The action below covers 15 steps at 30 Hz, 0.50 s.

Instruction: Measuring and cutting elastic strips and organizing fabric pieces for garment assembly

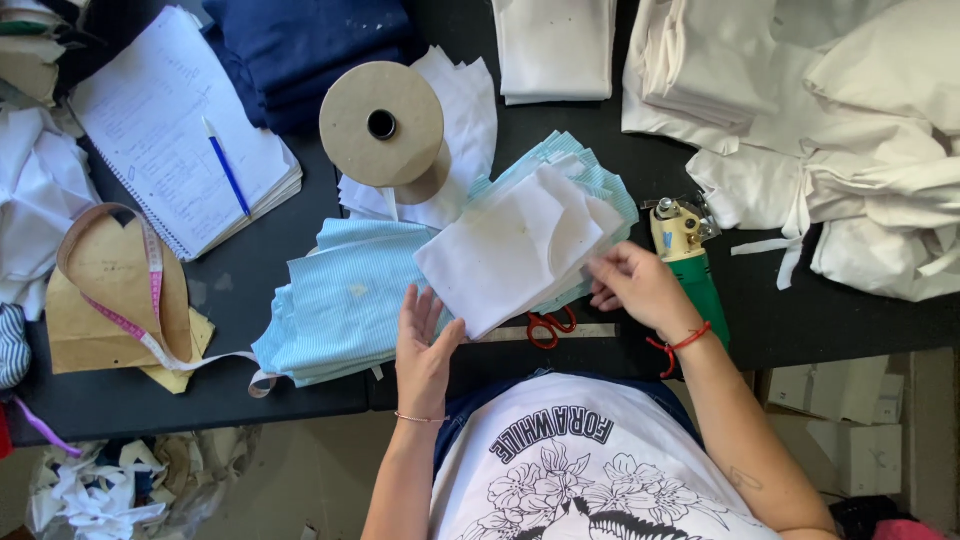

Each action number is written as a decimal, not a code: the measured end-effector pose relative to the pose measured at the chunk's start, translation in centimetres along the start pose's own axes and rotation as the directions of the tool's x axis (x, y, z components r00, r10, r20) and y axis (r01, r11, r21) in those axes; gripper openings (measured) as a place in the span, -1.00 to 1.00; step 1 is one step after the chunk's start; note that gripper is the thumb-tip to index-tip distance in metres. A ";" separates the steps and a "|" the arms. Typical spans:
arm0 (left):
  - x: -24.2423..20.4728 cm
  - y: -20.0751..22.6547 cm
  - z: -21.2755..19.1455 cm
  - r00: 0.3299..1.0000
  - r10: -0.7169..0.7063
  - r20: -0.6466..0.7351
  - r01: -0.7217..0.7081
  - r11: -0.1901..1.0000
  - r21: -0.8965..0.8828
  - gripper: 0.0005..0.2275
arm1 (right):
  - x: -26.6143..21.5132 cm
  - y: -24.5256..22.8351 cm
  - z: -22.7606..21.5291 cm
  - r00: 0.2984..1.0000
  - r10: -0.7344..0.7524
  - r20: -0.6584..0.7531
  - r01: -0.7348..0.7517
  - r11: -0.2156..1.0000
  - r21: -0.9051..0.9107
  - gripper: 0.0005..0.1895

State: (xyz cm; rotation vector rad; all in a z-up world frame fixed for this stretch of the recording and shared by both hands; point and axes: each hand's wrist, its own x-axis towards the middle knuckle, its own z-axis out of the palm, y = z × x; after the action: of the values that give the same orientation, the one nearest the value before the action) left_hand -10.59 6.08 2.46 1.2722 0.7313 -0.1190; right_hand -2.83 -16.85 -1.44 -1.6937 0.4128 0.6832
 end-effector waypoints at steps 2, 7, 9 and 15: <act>1.9 -1.7 -0.8 1.000 -0.011 0.005 0.011 1.000 0.029 -0.28 | -0.4 0.4 0.3 0.997 0.020 0.079 -0.017 0.999 -0.043 -0.74; 4.0 -1.2 -1.0 0.996 -0.078 0.040 0.067 0.974 0.215 -0.33 | -1.4 1.0 1.2 0.958 0.075 0.276 -0.035 0.989 -0.145 -0.72; 4.3 -0.9 -0.7 0.995 0.003 0.097 -0.016 0.991 0.135 -0.62 | -2.1 -0.6 1.3 0.952 0.075 0.297 0.005 0.966 -0.260 -0.73; 1.0 3.1 3.2 0.973 -0.020 0.230 -0.023 0.983 0.182 -0.72 | -7.2 -7.6 2.1 0.939 -0.295 0.178 0.315 0.944 -0.096 -0.37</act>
State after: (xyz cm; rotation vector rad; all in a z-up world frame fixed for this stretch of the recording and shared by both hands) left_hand -6.99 4.56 4.78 1.4065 0.5266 -0.3343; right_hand -4.17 -13.70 8.71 -1.7549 -0.0109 0.6186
